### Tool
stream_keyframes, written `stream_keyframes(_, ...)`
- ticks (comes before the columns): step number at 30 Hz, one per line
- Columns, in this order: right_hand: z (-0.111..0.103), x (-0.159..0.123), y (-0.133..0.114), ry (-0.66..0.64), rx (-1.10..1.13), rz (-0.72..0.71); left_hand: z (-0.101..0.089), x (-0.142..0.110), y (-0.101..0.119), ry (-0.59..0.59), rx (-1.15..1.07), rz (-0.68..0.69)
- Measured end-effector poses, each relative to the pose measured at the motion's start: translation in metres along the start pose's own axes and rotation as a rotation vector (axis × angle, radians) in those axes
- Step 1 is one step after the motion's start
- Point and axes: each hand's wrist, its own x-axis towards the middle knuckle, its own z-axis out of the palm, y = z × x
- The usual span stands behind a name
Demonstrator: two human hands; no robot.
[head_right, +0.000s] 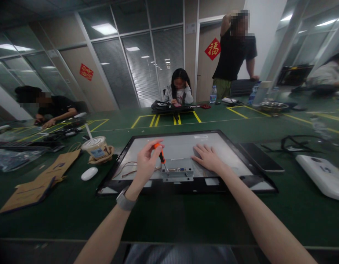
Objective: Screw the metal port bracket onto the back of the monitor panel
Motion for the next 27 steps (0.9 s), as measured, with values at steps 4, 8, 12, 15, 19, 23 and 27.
stream_keyframes(4,0.0014,0.0009,0.0016,-0.004,-0.007,0.003,-0.0007,0.0007,0.0008,0.076,0.068,0.041)
stream_keyframes(8,-0.0001,0.0004,0.0014,0.000,0.000,-0.010,-0.0010,0.0010,0.0034,0.041,0.011,0.059)
stream_keyframes(12,-0.0016,-0.0003,-0.0007,-0.007,0.005,0.004,-0.0003,0.0012,0.0031,0.025,-0.001,0.045)
stream_keyframes(15,-0.0024,-0.0008,-0.0022,-0.017,0.003,0.012,-0.0005,0.0014,0.0013,0.092,0.086,0.055)
stream_keyframes(19,-0.0016,-0.0011,-0.0016,-0.008,-0.002,0.008,-0.0015,0.0014,0.0016,0.088,0.098,0.065)
stream_keyframes(23,0.0021,-0.0001,0.0014,0.015,-0.007,-0.005,-0.0005,0.0005,0.0044,-0.016,-0.015,0.065)
stream_keyframes(27,0.0054,0.0014,0.0035,0.028,-0.010,-0.015,0.0014,-0.0004,0.0041,-0.053,-0.090,-0.024)
